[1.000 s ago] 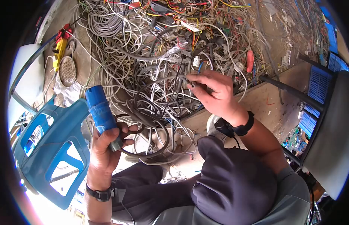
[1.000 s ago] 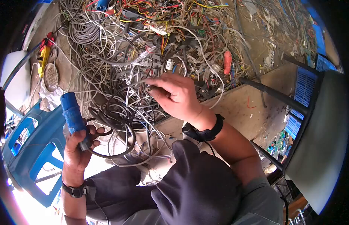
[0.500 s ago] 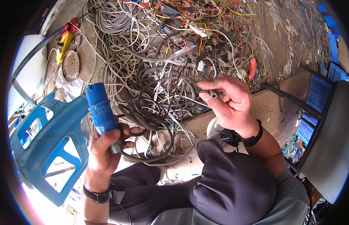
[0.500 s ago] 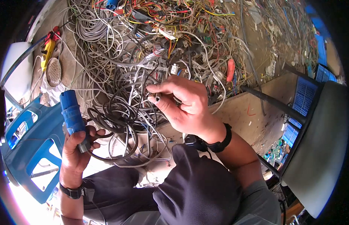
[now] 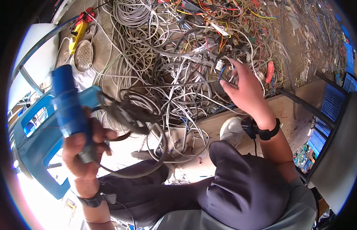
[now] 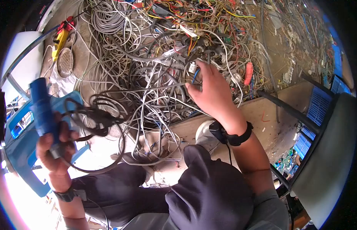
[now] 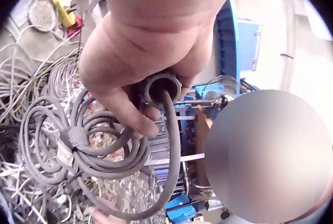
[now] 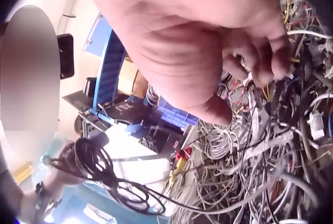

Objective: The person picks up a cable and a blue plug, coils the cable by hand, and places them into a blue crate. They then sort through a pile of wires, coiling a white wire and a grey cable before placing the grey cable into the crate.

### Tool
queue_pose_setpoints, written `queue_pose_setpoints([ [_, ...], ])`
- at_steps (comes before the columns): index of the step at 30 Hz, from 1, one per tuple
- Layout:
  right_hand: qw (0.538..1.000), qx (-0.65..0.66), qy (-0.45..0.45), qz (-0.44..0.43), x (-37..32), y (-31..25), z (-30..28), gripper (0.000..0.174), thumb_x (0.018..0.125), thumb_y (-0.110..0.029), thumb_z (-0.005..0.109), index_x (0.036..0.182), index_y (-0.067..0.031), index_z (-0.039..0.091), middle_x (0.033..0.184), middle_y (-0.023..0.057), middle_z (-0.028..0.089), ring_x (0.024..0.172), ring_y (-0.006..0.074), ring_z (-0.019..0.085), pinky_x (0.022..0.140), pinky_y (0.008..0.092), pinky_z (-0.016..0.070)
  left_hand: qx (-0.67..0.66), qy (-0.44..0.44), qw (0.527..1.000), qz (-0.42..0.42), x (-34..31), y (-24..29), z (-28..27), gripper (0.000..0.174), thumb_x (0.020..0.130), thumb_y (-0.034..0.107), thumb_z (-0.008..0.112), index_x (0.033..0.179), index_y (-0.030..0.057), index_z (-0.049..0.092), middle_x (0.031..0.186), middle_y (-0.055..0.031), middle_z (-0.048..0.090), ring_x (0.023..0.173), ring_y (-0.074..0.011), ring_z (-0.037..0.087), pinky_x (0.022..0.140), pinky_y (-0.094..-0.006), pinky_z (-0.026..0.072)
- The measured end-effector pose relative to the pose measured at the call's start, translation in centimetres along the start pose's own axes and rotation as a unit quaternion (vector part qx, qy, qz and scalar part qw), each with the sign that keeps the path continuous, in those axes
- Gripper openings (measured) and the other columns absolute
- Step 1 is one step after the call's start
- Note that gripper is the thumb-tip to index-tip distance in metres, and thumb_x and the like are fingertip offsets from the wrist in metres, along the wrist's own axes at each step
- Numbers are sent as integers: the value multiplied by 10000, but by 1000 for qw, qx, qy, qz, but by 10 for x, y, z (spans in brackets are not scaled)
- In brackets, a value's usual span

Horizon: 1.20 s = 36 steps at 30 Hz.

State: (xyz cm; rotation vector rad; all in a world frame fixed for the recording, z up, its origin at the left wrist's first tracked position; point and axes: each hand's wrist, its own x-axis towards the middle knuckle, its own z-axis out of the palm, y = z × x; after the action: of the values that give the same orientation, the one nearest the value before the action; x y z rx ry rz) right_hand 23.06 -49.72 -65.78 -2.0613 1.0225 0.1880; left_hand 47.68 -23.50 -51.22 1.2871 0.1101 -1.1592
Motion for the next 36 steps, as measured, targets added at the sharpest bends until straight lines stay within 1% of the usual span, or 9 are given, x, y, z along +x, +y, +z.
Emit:
queue_pose_setpoints([
  [3,970,52,29,-235,-7,-21,9,720,718,-97,721,1370,-73,417,1328,138,452,1237,302,463,1023,386,398,-60,-37,996,59,-12,27,-7,578,863,211,594,1296,-63,327,817,-161,533,914,-387,652,567,-331,623],
  [7,913,44,-39,-403,-4,-65,45,822,699,-125,730,1422,-76,342,1347,125,451,1317,307,382,1095,445,300,-104,-95,988,59,-11,35,-8,568,878,179,570,1302,-76,292,849,-175,526,943,-409,636,605,-359,628],
  [14,885,23,-102,-453,-6,-53,48,79,836,-173,646,855,-101,674,714,19,593,715,210,572,766,349,428,-47,-73,991,98,-1,46,-47,517,880,178,572,1285,-54,350,874,-143,503,941,-353,621,687,-374,609],
  [21,868,-234,-362,-247,-41,-23,25,137,776,-171,613,688,-73,653,609,102,596,660,311,624,707,416,493,-54,-5,983,177,6,71,-83,428,878,165,549,1235,-27,412,907,-101,471,883,-230,540,646,-294,494],
  [25,869,-383,-275,-151,-34,-4,21,281,739,-146,654,983,-7,644,1051,162,631,990,340,602,909,425,454,-144,-108,974,139,6,69,-71,450,834,161,593,1204,-5,398,865,-74,473,805,-189,535,598,-276,489],
  [27,930,-151,-143,-302,-29,-50,5,570,762,-236,723,1248,-16,525,1284,178,487,1139,322,534,985,425,420,-221,-167,956,101,5,60,-59,465,794,154,633,1164,25,382,813,-53,483,719,-156,520,551,-262,483],
  [29,901,61,-199,-381,-11,-79,14,885,709,-306,795,1405,-23,328,1387,187,361,1252,345,419,1038,452,368,-254,-181,945,96,4,47,-43,464,798,164,639,1163,29,385,796,-55,495,703,-160,533,533,-261,494],
  [34,793,409,-143,-428,-10,-117,87,1035,665,-293,845,1476,-62,244,1390,184,359,1266,330,405,1028,400,375,-241,-151,957,59,8,13,-29,470,806,206,643,1171,19,413,800,-54,519,725,-166,571,542,-259,545],
  [36,841,347,-128,-396,-25,-121,101,915,742,-278,786,1475,-100,268,1246,177,458,1140,333,478,931,391,435,-200,-99,974,43,10,-10,-28,548,835,210,609,1286,11,369,848,-82,534,822,-215,605,561,-273,553],
])
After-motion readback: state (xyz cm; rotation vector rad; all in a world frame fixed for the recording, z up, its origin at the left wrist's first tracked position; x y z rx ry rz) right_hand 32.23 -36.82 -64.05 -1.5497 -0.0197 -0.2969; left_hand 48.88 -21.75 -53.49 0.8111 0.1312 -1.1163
